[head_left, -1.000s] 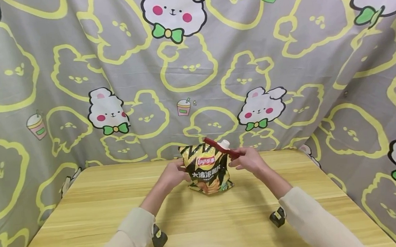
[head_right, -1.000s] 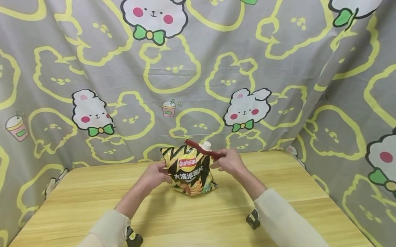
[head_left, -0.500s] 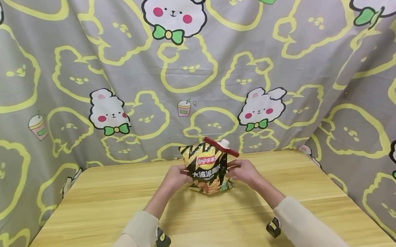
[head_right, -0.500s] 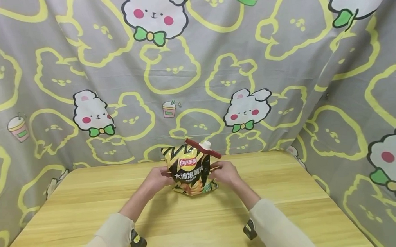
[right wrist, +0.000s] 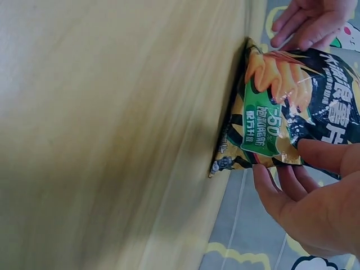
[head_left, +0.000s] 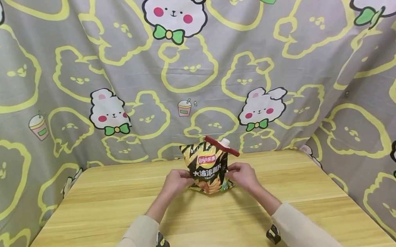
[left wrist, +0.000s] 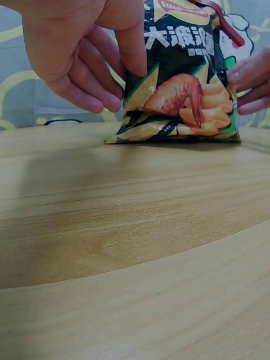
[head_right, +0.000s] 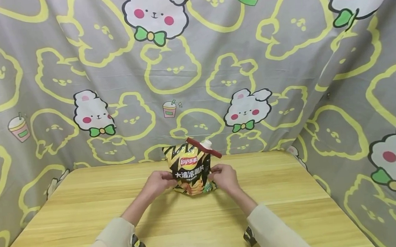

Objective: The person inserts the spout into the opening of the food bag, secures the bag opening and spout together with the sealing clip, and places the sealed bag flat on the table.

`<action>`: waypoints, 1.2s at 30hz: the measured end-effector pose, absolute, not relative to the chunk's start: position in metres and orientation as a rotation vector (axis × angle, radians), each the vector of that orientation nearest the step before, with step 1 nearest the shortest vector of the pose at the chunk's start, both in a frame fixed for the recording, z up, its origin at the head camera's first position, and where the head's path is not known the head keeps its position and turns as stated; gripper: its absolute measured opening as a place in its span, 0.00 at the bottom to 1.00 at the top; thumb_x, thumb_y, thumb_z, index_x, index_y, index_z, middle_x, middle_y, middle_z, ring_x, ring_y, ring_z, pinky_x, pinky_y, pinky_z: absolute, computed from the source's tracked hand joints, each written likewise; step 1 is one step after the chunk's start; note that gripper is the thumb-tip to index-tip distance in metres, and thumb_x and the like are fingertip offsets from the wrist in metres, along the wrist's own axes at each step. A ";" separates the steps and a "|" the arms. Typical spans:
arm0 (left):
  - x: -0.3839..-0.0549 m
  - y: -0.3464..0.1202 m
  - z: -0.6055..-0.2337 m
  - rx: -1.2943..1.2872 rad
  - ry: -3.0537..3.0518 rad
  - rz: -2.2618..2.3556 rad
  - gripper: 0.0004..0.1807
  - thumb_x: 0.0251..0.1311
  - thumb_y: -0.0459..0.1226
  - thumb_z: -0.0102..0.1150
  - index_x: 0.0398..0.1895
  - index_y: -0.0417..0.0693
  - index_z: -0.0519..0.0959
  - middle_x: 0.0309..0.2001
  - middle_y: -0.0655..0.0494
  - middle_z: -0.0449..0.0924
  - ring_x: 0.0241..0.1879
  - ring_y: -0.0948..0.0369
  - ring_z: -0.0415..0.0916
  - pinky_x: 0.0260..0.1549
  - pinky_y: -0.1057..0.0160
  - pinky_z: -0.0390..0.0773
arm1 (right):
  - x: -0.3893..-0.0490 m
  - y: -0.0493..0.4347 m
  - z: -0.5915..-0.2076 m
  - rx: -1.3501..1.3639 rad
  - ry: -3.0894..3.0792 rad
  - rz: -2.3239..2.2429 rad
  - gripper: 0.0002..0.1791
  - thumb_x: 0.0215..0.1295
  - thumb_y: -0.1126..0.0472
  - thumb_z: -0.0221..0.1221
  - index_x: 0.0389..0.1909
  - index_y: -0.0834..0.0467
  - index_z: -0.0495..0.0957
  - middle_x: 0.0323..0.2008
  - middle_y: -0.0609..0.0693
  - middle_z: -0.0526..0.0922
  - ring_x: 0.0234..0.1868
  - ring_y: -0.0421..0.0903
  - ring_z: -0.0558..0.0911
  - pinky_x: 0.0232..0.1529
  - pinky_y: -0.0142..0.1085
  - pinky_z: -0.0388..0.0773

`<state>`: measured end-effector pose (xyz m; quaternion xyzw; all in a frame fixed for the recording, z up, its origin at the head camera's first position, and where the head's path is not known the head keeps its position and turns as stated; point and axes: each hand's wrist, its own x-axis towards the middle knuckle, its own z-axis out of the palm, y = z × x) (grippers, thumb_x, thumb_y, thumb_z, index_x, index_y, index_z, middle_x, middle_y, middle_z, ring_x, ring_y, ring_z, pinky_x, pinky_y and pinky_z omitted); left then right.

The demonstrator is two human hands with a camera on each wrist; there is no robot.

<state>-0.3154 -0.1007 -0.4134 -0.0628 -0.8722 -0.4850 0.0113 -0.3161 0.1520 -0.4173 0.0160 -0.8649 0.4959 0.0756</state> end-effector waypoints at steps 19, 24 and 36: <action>-0.304 -0.101 -0.395 -0.189 -2.732 -1.485 0.08 0.59 0.34 0.68 0.40 0.40 0.89 0.39 0.47 0.89 0.35 0.53 0.84 0.37 0.58 0.82 | -0.304 0.155 -0.407 -0.004 -2.625 1.548 0.10 0.58 0.63 0.69 0.39 0.64 0.86 0.32 0.54 0.89 0.33 0.54 0.88 0.35 0.39 0.85; -0.300 -0.101 -0.389 -0.194 -2.731 -1.595 0.07 0.61 0.31 0.65 0.38 0.37 0.88 0.36 0.45 0.89 0.35 0.51 0.87 0.39 0.53 0.87 | -0.298 0.155 -0.401 -0.002 -2.621 1.725 0.11 0.61 0.67 0.67 0.42 0.69 0.84 0.34 0.59 0.88 0.29 0.48 0.86 0.38 0.44 0.88; -0.297 -0.099 -0.388 -0.103 -2.757 -1.809 0.07 0.61 0.28 0.65 0.39 0.30 0.84 0.31 0.43 0.87 0.26 0.54 0.87 0.35 0.54 0.88 | -0.291 0.158 -0.394 -0.052 -2.738 1.804 0.07 0.60 0.68 0.64 0.36 0.69 0.83 0.29 0.57 0.85 0.25 0.47 0.84 0.31 0.43 0.88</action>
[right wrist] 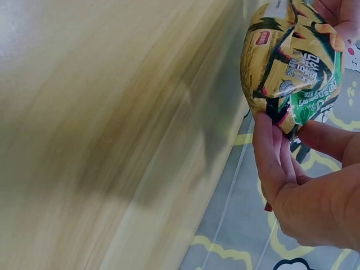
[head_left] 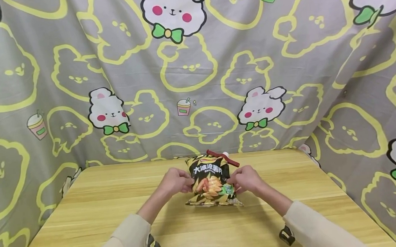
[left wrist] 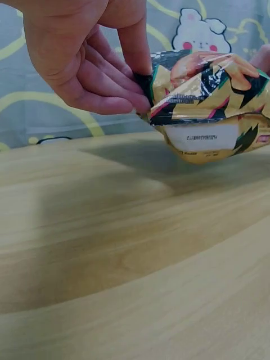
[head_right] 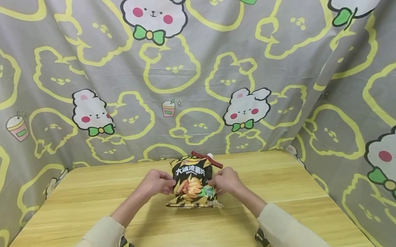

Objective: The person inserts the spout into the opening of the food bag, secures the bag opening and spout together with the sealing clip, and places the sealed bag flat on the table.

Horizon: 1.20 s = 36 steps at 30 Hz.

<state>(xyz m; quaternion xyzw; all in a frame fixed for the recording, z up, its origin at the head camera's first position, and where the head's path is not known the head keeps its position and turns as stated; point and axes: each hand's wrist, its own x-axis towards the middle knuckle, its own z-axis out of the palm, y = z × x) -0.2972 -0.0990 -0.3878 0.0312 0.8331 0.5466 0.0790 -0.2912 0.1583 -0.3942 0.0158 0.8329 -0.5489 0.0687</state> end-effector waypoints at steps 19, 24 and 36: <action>-0.297 -0.104 -0.397 0.179 2.363 1.558 0.06 0.62 0.26 0.61 0.37 0.29 0.84 0.31 0.40 0.86 0.33 0.46 0.88 0.38 0.53 0.88 | -0.289 0.165 -0.411 -0.009 2.458 -1.560 0.09 0.61 0.66 0.62 0.34 0.69 0.84 0.23 0.52 0.77 0.24 0.45 0.79 0.32 0.44 0.87; -0.296 -0.105 -0.397 0.211 2.367 1.538 0.07 0.64 0.27 0.60 0.38 0.29 0.83 0.32 0.37 0.87 0.34 0.45 0.88 0.39 0.52 0.88 | -0.287 0.166 -0.408 -0.070 2.449 -1.504 0.11 0.64 0.65 0.60 0.39 0.71 0.84 0.23 0.52 0.78 0.26 0.46 0.80 0.33 0.45 0.87; -0.289 -0.110 -0.396 0.249 2.447 1.458 0.09 0.65 0.28 0.57 0.40 0.28 0.83 0.33 0.37 0.87 0.34 0.46 0.87 0.40 0.52 0.88 | -0.284 0.174 -0.405 -0.187 2.435 -1.395 0.15 0.70 0.67 0.56 0.48 0.75 0.80 0.23 0.52 0.76 0.25 0.44 0.77 0.36 0.43 0.87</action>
